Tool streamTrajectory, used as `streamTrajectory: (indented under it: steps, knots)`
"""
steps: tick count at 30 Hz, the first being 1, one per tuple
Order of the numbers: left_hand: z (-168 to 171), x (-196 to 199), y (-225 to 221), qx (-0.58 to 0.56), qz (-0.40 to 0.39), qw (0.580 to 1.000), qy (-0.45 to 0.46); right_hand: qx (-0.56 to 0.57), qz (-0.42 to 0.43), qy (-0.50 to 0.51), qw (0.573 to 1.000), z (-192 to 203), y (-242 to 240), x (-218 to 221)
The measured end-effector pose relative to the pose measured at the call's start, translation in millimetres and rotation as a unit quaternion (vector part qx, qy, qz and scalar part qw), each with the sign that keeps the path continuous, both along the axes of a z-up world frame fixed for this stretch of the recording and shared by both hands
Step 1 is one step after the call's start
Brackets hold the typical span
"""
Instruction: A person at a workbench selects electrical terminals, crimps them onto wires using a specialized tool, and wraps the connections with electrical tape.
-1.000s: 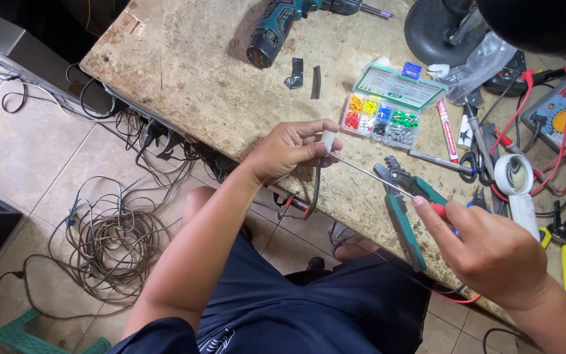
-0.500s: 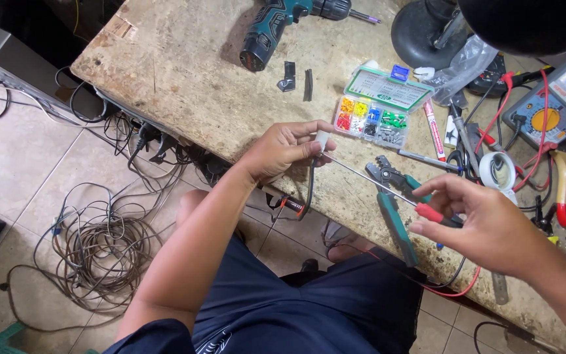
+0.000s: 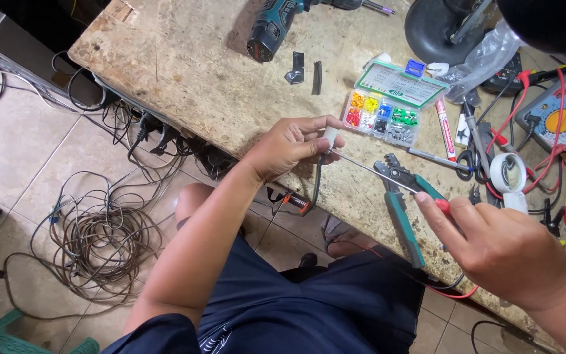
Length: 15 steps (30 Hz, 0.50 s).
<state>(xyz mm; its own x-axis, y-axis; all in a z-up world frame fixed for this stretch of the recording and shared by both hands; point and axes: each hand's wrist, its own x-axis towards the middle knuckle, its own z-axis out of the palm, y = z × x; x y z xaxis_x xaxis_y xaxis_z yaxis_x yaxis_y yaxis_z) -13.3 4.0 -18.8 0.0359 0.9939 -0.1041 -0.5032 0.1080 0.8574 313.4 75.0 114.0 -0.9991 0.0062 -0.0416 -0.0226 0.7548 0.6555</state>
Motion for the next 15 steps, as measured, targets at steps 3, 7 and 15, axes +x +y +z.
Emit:
streamTrajectory:
  steps: [3,7,15]
  knots:
    - [-12,0,3,0.022,0.002,0.999,-0.026,-0.093,-0.046,0.036,0.994,-6,1,0]
    - [-9,1,3,-0.006,0.012,1.000,-0.022,-0.235,-0.137,0.087,0.958,-3,-2,-9]
    - [-12,1,4,0.025,0.018,0.999,-0.009,-0.551,-0.568,0.131,0.598,18,2,-42]
